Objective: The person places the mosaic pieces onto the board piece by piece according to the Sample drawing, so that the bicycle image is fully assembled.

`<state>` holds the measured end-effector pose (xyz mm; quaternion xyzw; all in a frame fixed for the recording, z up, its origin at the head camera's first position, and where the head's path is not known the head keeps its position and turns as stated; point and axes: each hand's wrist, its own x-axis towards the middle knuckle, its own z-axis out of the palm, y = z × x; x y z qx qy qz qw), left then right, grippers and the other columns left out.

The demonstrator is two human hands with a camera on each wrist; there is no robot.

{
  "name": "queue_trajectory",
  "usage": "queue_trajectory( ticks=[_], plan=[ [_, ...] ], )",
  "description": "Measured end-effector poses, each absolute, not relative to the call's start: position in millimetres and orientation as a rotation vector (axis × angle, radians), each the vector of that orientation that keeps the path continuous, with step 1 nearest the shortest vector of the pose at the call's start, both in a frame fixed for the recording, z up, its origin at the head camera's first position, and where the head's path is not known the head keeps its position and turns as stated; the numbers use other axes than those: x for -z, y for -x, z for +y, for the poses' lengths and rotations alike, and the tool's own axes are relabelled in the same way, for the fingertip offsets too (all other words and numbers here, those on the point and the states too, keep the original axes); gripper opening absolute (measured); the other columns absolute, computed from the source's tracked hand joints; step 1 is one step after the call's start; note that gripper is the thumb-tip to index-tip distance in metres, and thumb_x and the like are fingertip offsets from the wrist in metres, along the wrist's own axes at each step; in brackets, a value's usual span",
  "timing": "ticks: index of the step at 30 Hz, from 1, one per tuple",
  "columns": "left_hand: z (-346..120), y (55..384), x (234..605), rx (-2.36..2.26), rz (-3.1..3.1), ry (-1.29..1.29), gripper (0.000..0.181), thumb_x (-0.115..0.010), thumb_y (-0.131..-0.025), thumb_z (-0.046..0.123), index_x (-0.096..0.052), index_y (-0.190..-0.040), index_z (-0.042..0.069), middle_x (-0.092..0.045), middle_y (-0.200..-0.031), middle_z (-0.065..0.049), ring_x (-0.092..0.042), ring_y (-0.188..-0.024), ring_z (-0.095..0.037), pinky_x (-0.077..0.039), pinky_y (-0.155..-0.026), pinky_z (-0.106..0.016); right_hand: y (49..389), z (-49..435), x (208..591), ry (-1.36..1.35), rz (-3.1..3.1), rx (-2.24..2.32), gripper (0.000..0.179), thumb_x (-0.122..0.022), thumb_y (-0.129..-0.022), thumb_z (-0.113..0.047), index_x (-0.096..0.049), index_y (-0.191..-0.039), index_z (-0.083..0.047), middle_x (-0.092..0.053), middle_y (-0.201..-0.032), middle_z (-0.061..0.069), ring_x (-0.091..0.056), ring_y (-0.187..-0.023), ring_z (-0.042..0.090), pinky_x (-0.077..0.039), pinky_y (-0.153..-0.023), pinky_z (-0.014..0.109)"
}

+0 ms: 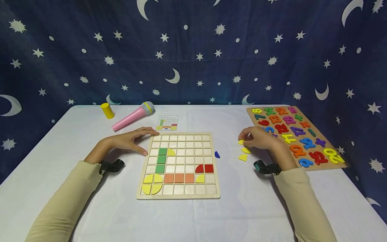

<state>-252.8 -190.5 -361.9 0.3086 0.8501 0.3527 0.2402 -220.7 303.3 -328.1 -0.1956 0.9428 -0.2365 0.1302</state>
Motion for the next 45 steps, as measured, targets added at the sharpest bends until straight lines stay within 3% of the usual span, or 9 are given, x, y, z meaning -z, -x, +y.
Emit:
queue_trajectory(
  ticks=[5,9,13,16,22,26,31,39,45],
  plan=[
    [-191.3,252.9,363.1,-0.968,2.33,-0.838,0.082,-0.083,-0.079,0.028,-0.041,-0.148,0.02,-0.023,-0.158,-0.011,-0.014,-0.146,-0.034,-0.011,-0.117,-0.059,220.1,294.9,329.9,0.628,2.746,0.719,0.019,-0.067,-0.089,-0.004,-0.069,-0.108,-0.003,-0.068,-0.103,0.008,-0.057,-0.092,0.023,-0.052,-0.081,0.033],
    [-191.4,252.9,363.3,-0.969,2.335,-0.85,0.082,-0.083,-0.078,0.028,-0.041,-0.148,0.019,-0.024,-0.157,-0.012,-0.014,-0.145,-0.034,-0.011,-0.117,-0.059,220.2,290.2,330.6,0.591,2.772,0.701,0.02,-0.07,-0.089,-0.011,-0.068,-0.106,-0.001,-0.063,-0.088,0.004,-0.052,-0.082,0.02,-0.047,-0.069,0.026],
    [-190.5,252.5,361.4,-0.977,2.336,-0.855,0.083,-0.083,-0.078,0.028,-0.041,-0.148,0.018,-0.026,-0.156,-0.012,-0.015,-0.145,-0.033,-0.011,-0.117,-0.059,220.0,285.6,330.6,0.537,2.771,0.67,0.025,-0.073,-0.088,-0.018,-0.068,-0.106,-0.001,-0.055,-0.078,0.002,-0.049,-0.075,0.019,-0.044,-0.061,0.026],
    [-190.1,252.6,360.8,-0.975,2.337,-0.848,0.083,-0.083,-0.078,0.028,-0.041,-0.148,0.018,-0.026,-0.156,-0.012,-0.014,-0.145,-0.033,-0.011,-0.117,-0.059,219.3,283.0,330.7,0.534,2.772,0.675,0.025,-0.073,-0.087,-0.016,-0.068,-0.107,-0.001,-0.056,-0.081,0.003,-0.049,-0.077,0.02,-0.045,-0.063,0.026],
    [-190.2,253.0,362.7,-0.965,2.336,-0.851,0.083,-0.083,-0.078,0.028,-0.041,-0.148,0.019,-0.024,-0.157,-0.011,-0.014,-0.145,-0.033,-0.01,-0.117,-0.059,216.1,280.0,331.5,0.619,2.706,0.715,0.028,-0.071,-0.087,-0.008,-0.067,-0.115,-0.004,-0.062,-0.102,0.008,-0.054,-0.091,0.023,-0.051,-0.08,0.032],
    [-190.2,252.4,362.4,-0.97,2.33,-0.846,0.083,-0.083,-0.078,0.028,-0.041,-0.148,0.02,-0.023,-0.157,-0.011,-0.013,-0.146,-0.033,-0.01,-0.117,-0.059,215.9,277.9,332.8,0.701,2.687,0.72,0.031,-0.071,-0.087,-0.006,-0.064,-0.117,-0.001,-0.064,-0.104,0.009,-0.056,-0.092,0.022,-0.052,-0.085,0.036],
    [-190.2,252.2,362.3,-0.974,2.327,-0.85,0.083,-0.083,-0.078,0.028,-0.04,-0.148,0.019,-0.024,-0.157,-0.012,-0.014,-0.145,-0.034,-0.011,-0.116,-0.06,216.2,276.4,333.8,0.715,2.718,0.687,0.023,-0.072,-0.086,-0.007,-0.068,-0.108,0.0,-0.065,-0.098,0.006,-0.057,-0.089,0.021,-0.053,-0.084,0.036],
    [-189.6,251.7,361.0,-0.969,2.336,-0.855,0.083,-0.083,-0.078,0.028,-0.04,-0.148,0.018,-0.026,-0.156,-0.012,-0.015,-0.145,-0.033,-0.011,-0.117,-0.059,214.1,272.8,331.5,0.716,2.703,0.667,0.029,-0.073,-0.084,-0.007,-0.069,-0.112,-0.002,-0.065,-0.098,0.005,-0.055,-0.088,0.02,-0.052,-0.082,0.034],
    [-190.2,252.2,361.5,-0.974,2.341,-0.86,0.083,-0.084,-0.078,0.027,-0.041,-0.148,0.017,-0.027,-0.156,-0.012,-0.015,-0.145,-0.033,-0.011,-0.117,-0.058,212.5,269.0,327.8,0.763,2.621,0.671,0.024,-0.076,-0.083,-0.01,-0.072,-0.106,-0.006,-0.065,-0.096,0.002,-0.057,-0.086,0.018,-0.054,-0.08,0.029]
  ],
)
